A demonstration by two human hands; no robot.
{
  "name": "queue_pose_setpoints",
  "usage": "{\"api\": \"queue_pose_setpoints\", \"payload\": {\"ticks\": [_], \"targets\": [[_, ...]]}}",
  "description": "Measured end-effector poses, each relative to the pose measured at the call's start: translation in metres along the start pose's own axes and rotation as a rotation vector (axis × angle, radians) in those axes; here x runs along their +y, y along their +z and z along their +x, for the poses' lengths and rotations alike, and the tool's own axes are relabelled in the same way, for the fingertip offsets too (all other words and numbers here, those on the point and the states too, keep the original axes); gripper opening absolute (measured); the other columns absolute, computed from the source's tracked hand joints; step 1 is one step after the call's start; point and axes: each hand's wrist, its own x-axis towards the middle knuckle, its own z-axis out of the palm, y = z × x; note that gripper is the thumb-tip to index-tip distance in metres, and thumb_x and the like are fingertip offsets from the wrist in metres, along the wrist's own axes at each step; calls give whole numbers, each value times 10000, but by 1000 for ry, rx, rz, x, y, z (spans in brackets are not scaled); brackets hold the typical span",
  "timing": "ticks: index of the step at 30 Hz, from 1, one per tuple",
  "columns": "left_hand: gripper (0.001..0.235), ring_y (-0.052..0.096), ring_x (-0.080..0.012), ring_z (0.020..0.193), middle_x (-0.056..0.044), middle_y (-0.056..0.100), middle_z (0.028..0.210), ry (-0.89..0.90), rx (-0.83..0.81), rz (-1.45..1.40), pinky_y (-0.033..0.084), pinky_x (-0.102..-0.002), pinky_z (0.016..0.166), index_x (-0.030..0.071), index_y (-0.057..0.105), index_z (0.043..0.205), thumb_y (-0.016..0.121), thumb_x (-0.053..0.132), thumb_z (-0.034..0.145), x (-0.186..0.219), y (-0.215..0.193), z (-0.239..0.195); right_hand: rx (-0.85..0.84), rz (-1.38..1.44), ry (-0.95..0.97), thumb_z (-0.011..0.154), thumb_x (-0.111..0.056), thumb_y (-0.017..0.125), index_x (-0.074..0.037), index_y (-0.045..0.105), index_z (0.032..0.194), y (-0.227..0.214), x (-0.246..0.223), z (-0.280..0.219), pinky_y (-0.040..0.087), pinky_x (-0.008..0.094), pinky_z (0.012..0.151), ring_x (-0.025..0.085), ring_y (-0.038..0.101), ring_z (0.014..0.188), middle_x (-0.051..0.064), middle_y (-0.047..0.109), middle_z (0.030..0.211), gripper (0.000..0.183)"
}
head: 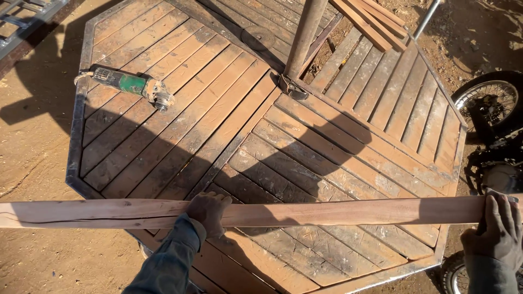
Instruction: Sanding a curved wooden plank by hand using sandpaper
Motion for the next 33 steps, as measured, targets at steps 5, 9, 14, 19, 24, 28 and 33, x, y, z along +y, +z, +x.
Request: {"api": "queue_pose_setpoints", "payload": {"ticks": [5,9,14,19,24,28,33], "targets": [[778,645,-343,950,-67,690,1030,1,-22,-2,561,-548,836,177,621,1172,923,483,523,-6,10,4,-201,136,217,616,-27,600,-88,394,1634,41,-90,-20,53,566,1310,337,228,1603,160,352,1703,1041],[817,668,-335,860,-65,708,829,56,87,-52,544,-498,698,136,699,1203,676,454,450,-12,13,3,-208,189,-198,748,-102,437,-145,331,1602,25,-287,-51,168,520,1295,237,245,1590,47,281,1707,862],[857,630,-353,1031,-98,714,1054,-1,-74,-8,542,-502,854,129,614,1314,816,390,523,-3,-6,5,-169,210,-347,916,-137,355,-207,375,1586,49,-269,-79,221,489,1271,189,283,1563,-1,311,1686,673],[809,675,-383,890,-117,736,964,73,68,-121,569,-533,730,106,656,1196,730,383,439,-17,13,8,-6,0,-170,912,-64,541,-85,596,1478,44,-103,-64,249,630,1292,320,448,1516,142,534,1590,569],[1115,622,-442,1168,-175,625,1319,-26,-186,-97,566,-657,961,178,468,1486,841,597,523,-20,8,17,-63,29,124,759,36,505,206,438,1596,24,-33,-15,139,717,1232,496,246,1580,383,382,1673,857],[1082,628,-407,1173,-158,621,1328,-53,-247,-53,563,-612,994,173,415,1518,857,603,629,-22,7,18,-130,102,191,717,26,475,117,291,1611,43,-148,-19,60,679,1262,451,129,1586,292,237,1700,917],[1102,638,-468,1012,-165,693,1050,-97,-294,-188,551,-748,976,212,258,1593,755,549,670,-18,7,10,-52,257,-331,965,-77,306,-199,468,1538,52,-291,-55,210,503,1267,223,370,1521,6,424,1621,608]]}}
